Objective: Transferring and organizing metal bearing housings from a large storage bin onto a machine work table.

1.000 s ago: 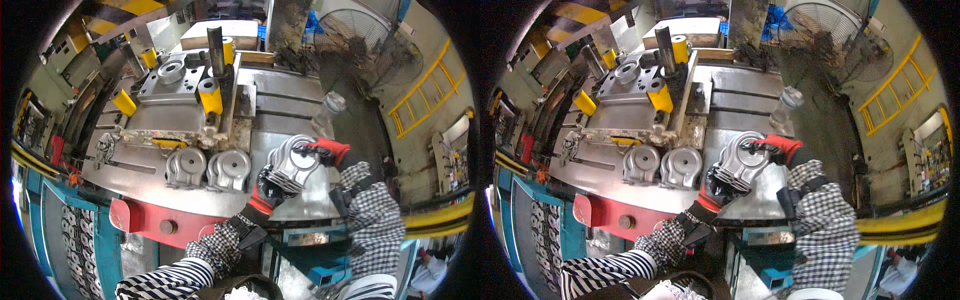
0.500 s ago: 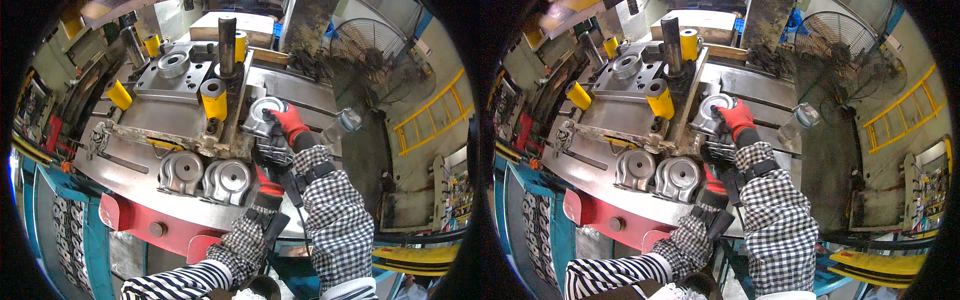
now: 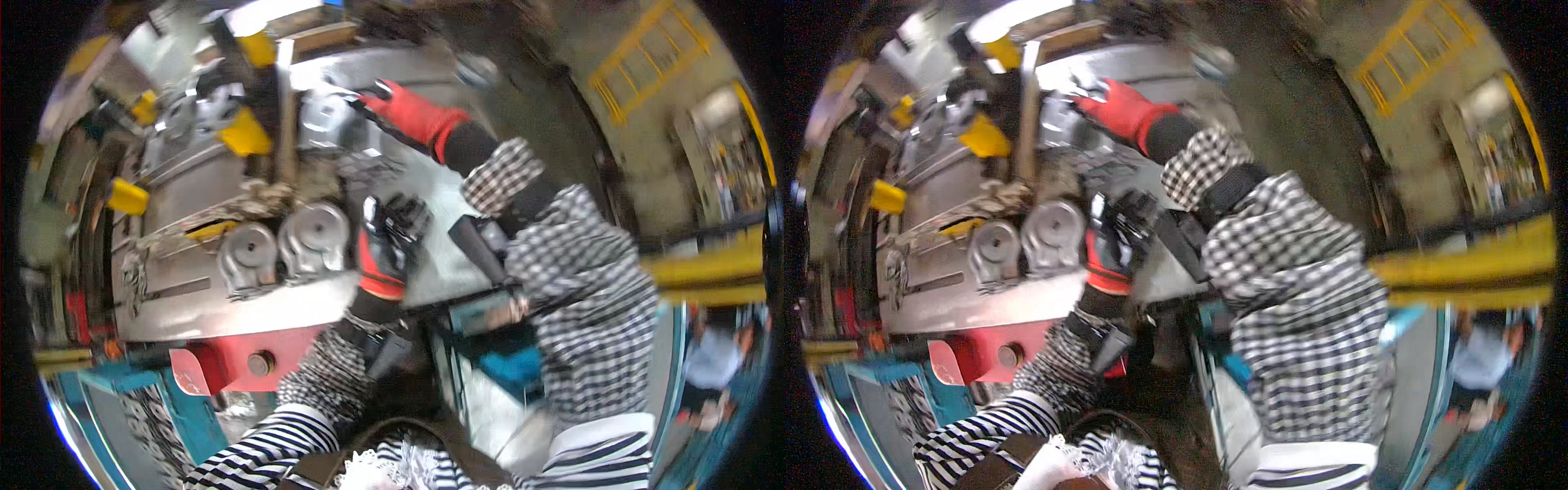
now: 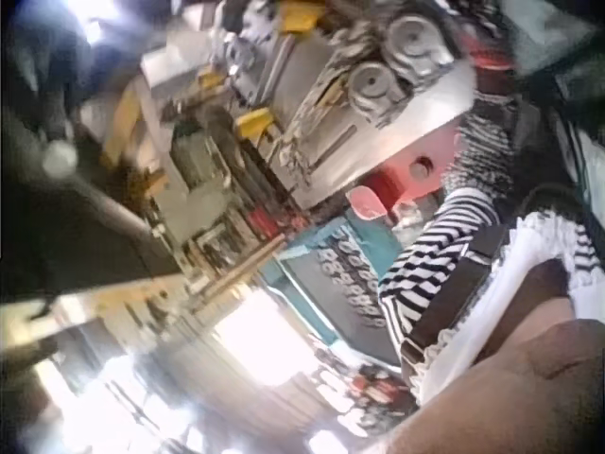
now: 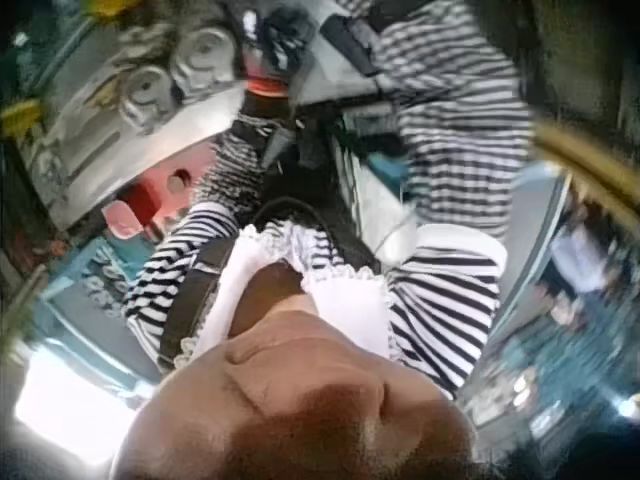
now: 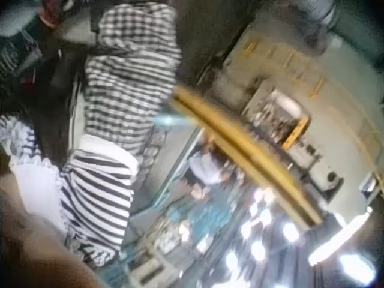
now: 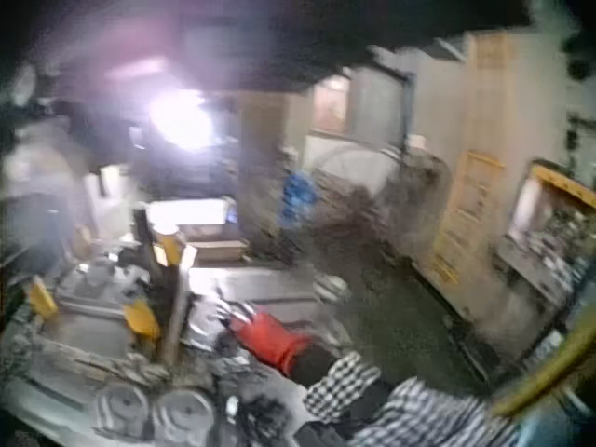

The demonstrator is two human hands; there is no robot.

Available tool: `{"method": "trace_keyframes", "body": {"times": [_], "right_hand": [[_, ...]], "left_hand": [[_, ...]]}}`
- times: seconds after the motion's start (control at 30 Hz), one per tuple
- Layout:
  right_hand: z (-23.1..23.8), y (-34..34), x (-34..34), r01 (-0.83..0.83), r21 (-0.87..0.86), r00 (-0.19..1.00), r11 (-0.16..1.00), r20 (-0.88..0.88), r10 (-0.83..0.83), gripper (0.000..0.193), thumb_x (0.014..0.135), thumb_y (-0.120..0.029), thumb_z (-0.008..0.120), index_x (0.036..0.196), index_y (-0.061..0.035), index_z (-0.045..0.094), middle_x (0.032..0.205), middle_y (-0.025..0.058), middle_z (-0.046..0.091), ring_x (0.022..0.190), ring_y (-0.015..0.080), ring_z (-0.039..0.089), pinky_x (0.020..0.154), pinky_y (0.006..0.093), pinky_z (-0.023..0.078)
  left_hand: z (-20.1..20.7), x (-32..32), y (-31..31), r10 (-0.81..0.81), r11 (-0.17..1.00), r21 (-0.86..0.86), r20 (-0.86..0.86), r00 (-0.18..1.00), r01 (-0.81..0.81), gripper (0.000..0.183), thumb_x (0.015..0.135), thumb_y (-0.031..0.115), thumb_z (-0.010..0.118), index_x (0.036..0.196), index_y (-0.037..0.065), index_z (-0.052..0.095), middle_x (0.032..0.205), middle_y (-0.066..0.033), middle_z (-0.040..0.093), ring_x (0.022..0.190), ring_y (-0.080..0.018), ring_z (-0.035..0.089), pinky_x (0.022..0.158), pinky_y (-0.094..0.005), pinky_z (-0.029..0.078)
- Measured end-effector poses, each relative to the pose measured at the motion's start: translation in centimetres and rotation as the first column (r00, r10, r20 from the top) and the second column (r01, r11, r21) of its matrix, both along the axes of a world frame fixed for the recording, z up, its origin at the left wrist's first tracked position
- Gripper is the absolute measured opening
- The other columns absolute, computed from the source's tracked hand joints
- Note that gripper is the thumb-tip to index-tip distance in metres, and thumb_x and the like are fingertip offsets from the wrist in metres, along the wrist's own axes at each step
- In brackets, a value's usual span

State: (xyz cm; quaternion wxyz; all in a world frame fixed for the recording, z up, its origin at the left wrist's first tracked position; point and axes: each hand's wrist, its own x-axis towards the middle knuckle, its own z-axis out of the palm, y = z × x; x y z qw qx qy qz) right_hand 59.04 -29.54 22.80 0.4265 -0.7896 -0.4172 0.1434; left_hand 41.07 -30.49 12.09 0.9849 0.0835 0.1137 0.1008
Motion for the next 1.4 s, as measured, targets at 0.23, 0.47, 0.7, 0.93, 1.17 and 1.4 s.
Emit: {"method": "trace_keyframes", "body": {"times": [0.23, 0.47, 0.7, 0.93, 1.17, 1.4], "right_hand": [[17.1, -33.0, -19.5, 0.354, 0.26, 0.919, 0.898, -0.273, -0.284, 0.033, 0.083, -0.015, 0.05, 0.11, 0.0037, 0.049, 0.101, 0.0139, 0.059, 0.087, 0.0175, 0.058, 0.078, 0.0255, 0.045], [9.8, -67.5, -36.5, 0.96, -0.237, 0.171, 0.148, 0.076, -0.982, 0.035, 0.083, -0.029, 0.05, 0.103, -0.0008, 0.055, 0.092, 0.0047, 0.057, 0.082, 0.0127, 0.053, 0.072, 0.0268, 0.041], [-13.9, -74.1, -50.2, 0.892, -0.41, 0.062, 0.188, -0.301, -0.952, 0.047, 0.073, -0.033, 0.065, 0.103, -0.0002, 0.053, 0.083, 0.0083, 0.058, 0.062, 0.0111, 0.051, 0.055, 0.0273, 0.044], [-29.4, -73.0, -48.9, 0.942, -0.295, -0.228, -0.157, -0.223, -0.948, 0.077, 0.064, -0.038, 0.071, 0.123, -0.0014, 0.038, 0.117, 0.024, 0.042, 0.108, 0.0347, 0.043, 0.087, 0.038, 0.039], [-34.5, -72.5, -44.5, 0.912, -0.28, -0.374, -0.3, -0.267, -0.888, 0.07, 0.068, -0.044, 0.064, 0.124, -0.0086, 0.04, 0.115, 0.0224, 0.044, 0.108, 0.0368, 0.042, 0.09, 0.0398, 0.035], [-38.7, -74.1, -48.8, 0.91, -0.291, -0.369, -0.295, -0.244, -0.897, 0.068, 0.069, -0.045, 0.062, 0.126, -0.0166, 0.039, 0.116, 0.0267, 0.041, 0.108, 0.0396, 0.04, 0.092, 0.0427, 0.032]], "left_hand": [[4.8, -6.2, -2.3, -0.484, 0.83, 0.319, 0.004, 0.875, 0.457, 0.037, 0.087, 0.042, 0.037, 0.08, 0.008, 0.05, 0.067, -0.0056, 0.048, 0.055, -0.0188, 0.045, 0.056, -0.0324, 0.04], [11.1, -13.9, -20.9, -0.88, 0.119, 0.875, -0.126, 0.459, 0.468, 0.039, 0.084, 0.033, 0.045, 0.094, -0.003, 0.055, 0.071, -0.0125, 0.057, 0.068, -0.0257, 0.058, 0.069, -0.0338, 0.046], [-8.5, -16.6, -39.1, -0.919, -0.181, 0.416, -0.393, -0.004, 0.891, 0.036, 0.085, 0.029, 0.047, 0.112, 0.005, 0.049, 0.105, -0.0092, 0.052, 0.093, -0.0204, 0.053, 0.076, -0.0324, 0.044], [-22.8, -16.7, -46.1, -0.75, 0.154, 0.056, -0.643, 0.154, 0.986, 0.046, 0.08, 0.042, 0.05, 0.119, 0.018, 0.045, 0.115, -0.011, 0.047, 0.105, -0.0261, 0.045, 0.089, -0.0412, 0.032], [-24.1, -14.3, -52.5, -0.821, 0.164, 0.276, -0.494, 0.286, 0.947, 0.037, 0.085, 0.03, 0.048, 0.112, 0.005, 0.05, 0.104, -0.0072, 0.057, 0.091, -0.0191, 0.056, 0.077, -0.0312, 0.046], [-21.0, -18.1, -63.5, -0.739, -0.209, 0.861, -0.45, 0.502, 0.464, 0.051, 0.079, 0.03, 0.059, 0.116, 0.002, 0.039, 0.104, -0.0118, 0.055, 0.093, -0.0226, 0.054, 0.078, -0.033, 0.043]]}}
